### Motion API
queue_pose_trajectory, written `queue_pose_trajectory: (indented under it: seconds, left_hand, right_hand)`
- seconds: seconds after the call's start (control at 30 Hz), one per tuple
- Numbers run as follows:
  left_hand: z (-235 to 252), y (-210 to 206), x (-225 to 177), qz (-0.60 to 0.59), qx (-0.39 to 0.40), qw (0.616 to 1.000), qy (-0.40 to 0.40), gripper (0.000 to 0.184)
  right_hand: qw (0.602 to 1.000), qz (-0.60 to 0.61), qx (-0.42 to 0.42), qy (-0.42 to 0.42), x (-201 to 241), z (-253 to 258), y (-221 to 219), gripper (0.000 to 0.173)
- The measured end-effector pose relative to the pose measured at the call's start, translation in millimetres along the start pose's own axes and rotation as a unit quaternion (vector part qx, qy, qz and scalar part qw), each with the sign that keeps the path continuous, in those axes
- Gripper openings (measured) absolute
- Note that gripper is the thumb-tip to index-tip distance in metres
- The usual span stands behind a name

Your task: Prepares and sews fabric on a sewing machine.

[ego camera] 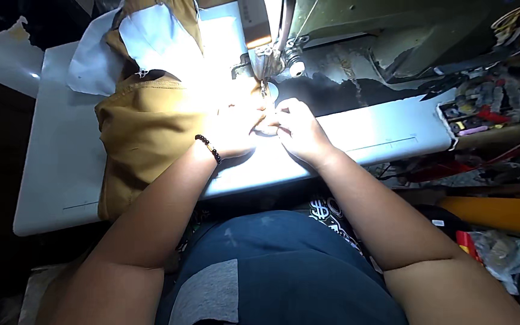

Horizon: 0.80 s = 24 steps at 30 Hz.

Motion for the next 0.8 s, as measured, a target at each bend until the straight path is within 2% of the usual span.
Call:
queue_pose_trajectory:
  seconds: [0.1, 0.13, 0.2, 0.3, 0.37, 0.47, 0.57, 0.8]
  left_hand:
    - [10, 2, -1, 0.024, -0.009, 1.0, 0.014, 0.063]
    - [15, 3, -2, 0.045, -0.014, 0.999, 0.021, 0.057]
    - [25, 7, -4, 0.072, -0.053, 0.996, 0.028, 0.031]
    - [26, 6, -6, 0.054, -0.099, 0.994, -0.003, 0.016]
    - [15, 0, -6, 0.035, -0.091, 0.995, 0.0, 0.022]
    - [-3, -2, 2, -0.03, -0.065, 0.996, 0.045, 0.044]
    - [-5, -6, 9, -0.076, -0.059, 0.995, 0.03, 0.047]
    - [2, -4, 25, -0.094, -0.075, 0.992, 0.031, 0.047]
  right_hand:
    - [0.998, 0.014, -0.047, 0.041, 2, -3, 1, 0.017]
    - [0.996, 0.023, -0.066, 0.058, 3, -5, 3, 0.018]
    - [0.991, 0.039, -0.095, 0.083, 5, -7, 7, 0.018]
    - [0.991, 0.032, -0.091, 0.096, 5, -10, 7, 0.018]
    - [0.995, 0.001, -0.062, 0.076, 2, -11, 1, 0.019]
    - [0.998, -0.013, -0.035, 0.042, -4, -8, -3, 0.02]
    - [0.999, -0.011, -0.021, 0.041, -2, -4, -1, 0.02]
    - [0.998, -0.04, 0.02, 0.047, -3, 13, -1, 0.019]
Point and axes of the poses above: each hand's wrist, its own z-axis towards the middle knuckle, its own y-axis out of the back of the hand, x = y × z, the point moved 8 cm from there along z, towards the middle knuckle, and after that the axes turned 10 degrees about -y, right-handed, at the moved point
